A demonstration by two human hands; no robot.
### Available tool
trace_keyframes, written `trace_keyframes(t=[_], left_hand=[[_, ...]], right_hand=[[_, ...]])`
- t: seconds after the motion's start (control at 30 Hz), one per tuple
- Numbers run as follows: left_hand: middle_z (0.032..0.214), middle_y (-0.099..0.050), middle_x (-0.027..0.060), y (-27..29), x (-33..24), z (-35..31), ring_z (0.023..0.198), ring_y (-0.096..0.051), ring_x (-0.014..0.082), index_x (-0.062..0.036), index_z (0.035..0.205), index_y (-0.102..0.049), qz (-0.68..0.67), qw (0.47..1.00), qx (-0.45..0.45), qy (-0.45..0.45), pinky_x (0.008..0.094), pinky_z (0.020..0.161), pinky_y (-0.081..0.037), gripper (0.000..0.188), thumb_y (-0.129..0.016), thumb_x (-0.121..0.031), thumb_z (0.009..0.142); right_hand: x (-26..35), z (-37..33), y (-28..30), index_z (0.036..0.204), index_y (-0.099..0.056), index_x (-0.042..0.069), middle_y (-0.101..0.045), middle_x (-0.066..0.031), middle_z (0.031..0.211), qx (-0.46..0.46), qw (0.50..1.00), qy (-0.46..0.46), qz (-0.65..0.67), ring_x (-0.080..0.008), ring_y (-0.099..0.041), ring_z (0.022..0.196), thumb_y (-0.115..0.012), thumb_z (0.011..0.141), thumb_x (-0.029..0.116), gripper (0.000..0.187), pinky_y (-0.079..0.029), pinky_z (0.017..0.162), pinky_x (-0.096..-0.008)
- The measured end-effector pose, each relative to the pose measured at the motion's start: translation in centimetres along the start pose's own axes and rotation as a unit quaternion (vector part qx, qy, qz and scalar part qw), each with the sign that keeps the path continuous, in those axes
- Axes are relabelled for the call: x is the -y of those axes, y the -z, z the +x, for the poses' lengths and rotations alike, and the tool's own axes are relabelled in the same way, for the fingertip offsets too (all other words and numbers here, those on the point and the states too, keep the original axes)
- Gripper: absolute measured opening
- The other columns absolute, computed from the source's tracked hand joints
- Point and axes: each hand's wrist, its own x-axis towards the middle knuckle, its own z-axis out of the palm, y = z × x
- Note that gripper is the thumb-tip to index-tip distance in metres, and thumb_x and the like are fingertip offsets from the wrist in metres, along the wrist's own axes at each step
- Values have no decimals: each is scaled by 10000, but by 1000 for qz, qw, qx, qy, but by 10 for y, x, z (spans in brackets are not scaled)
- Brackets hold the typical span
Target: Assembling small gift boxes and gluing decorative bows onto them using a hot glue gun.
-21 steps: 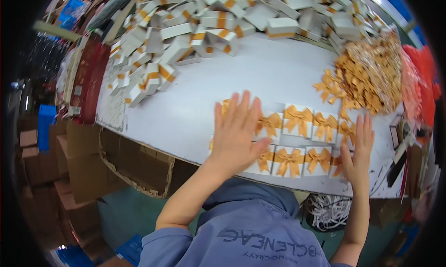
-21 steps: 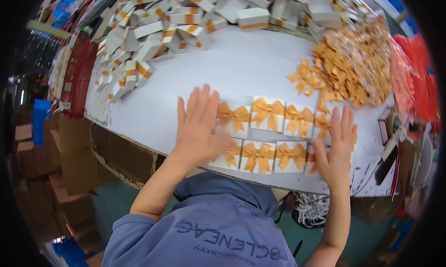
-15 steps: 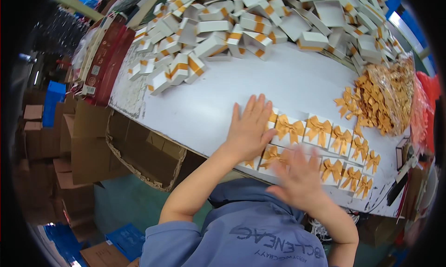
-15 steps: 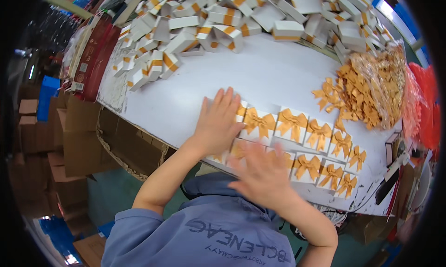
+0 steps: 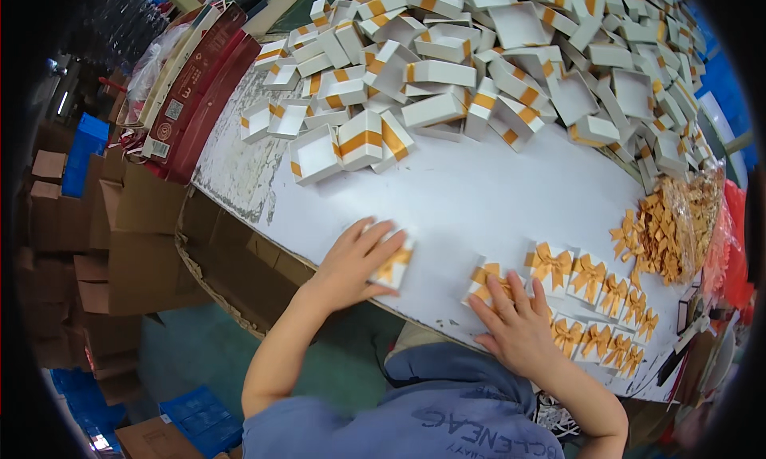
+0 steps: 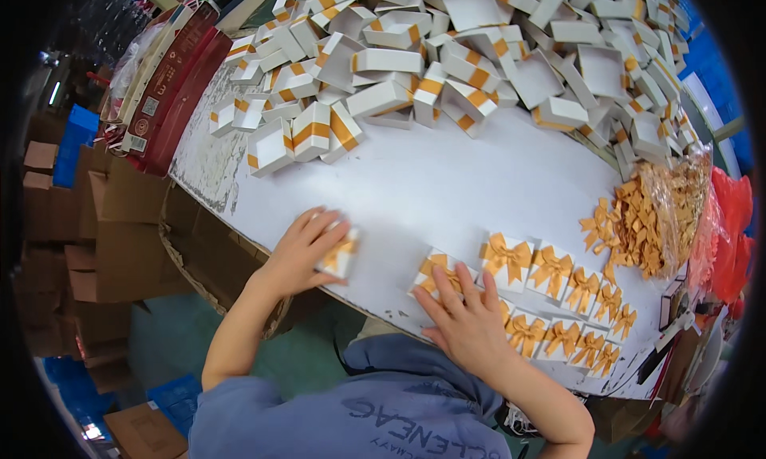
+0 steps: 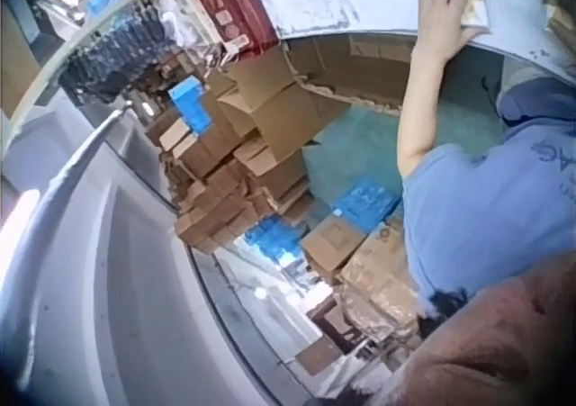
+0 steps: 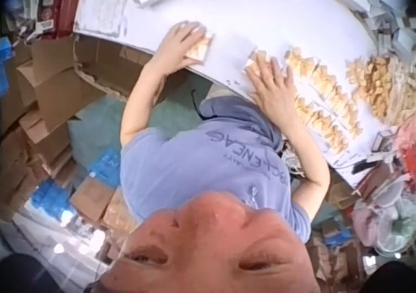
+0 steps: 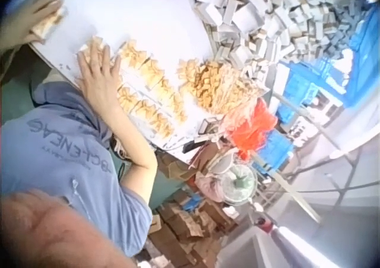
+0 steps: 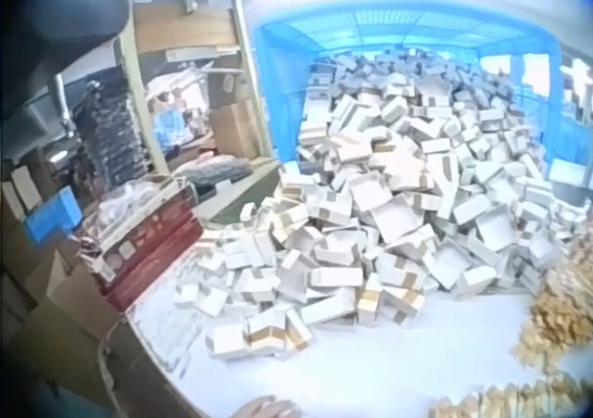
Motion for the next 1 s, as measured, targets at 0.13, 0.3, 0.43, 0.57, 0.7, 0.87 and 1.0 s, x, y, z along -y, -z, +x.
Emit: trace_keyframes(t=[0.13,0.3,0.43,0.57,0.7,0.87,1.0], left_hand=[[1207,-466,196,12,50,-78,1106,-449,397,-52,1253,-430,50,980,-175,78,465,943,-378,885,-821,-354,519],[1244,-450,183,68,198,-118,1142,-436,352,10,1264,-412,127,880,-347,299,387,980,-357,779,-776,-243,623],[1264,-440,196,89,272,-81,1140,-448,348,11,1260,-422,156,867,-347,322,377,964,-363,691,-721,-279,708],[1295,-418,207,85,283,-62,1173,-434,350,10,1297,-369,135,878,-340,310,381,966,-366,723,-719,-250,721],[1277,-416,242,84,285,-53,1156,-437,382,39,1317,-304,111,886,-341,295,408,964,-361,780,-721,-239,719],[1283,-394,261,77,283,18,1173,-415,383,45,1316,-301,109,901,-331,257,431,973,-337,757,-674,-310,761],[1296,-385,257,77,272,58,1224,-365,358,16,1315,-337,125,920,-294,226,440,1005,-276,713,-614,-388,797]], right_hand=[[-7,44,27,1308,-433,149,-299,-214,1398,-6,996,24,80,-364,-294,1288,-695,693,360,701,-193,1024,-541],[-3,176,48,1311,-407,97,-297,-229,1386,-70,978,164,111,-372,-284,1291,-696,714,283,689,-234,1037,-482],[39,303,46,1311,-374,39,-319,-199,1376,-131,947,279,93,-324,-260,1311,-677,744,319,701,-256,1048,-440],[87,409,0,1311,-369,31,-327,-167,1380,-180,935,284,114,-301,-280,1302,-686,717,344,742,-231,1052,-447],[75,433,-7,1197,-471,52,-478,-112,1217,-60,972,228,3,-285,-362,1226,-666,734,331,575,-242,1042,-454],[-12,407,3,973,-526,79,-525,-52,1061,-91,956,272,-56,-274,-431,1123,-611,768,209,257,-283,1003,-487],[-75,376,16,951,-518,63,-506,-58,1131,-84,964,227,-107,-287,-431,1137,-606,767,165,228,-304,993,-497]])
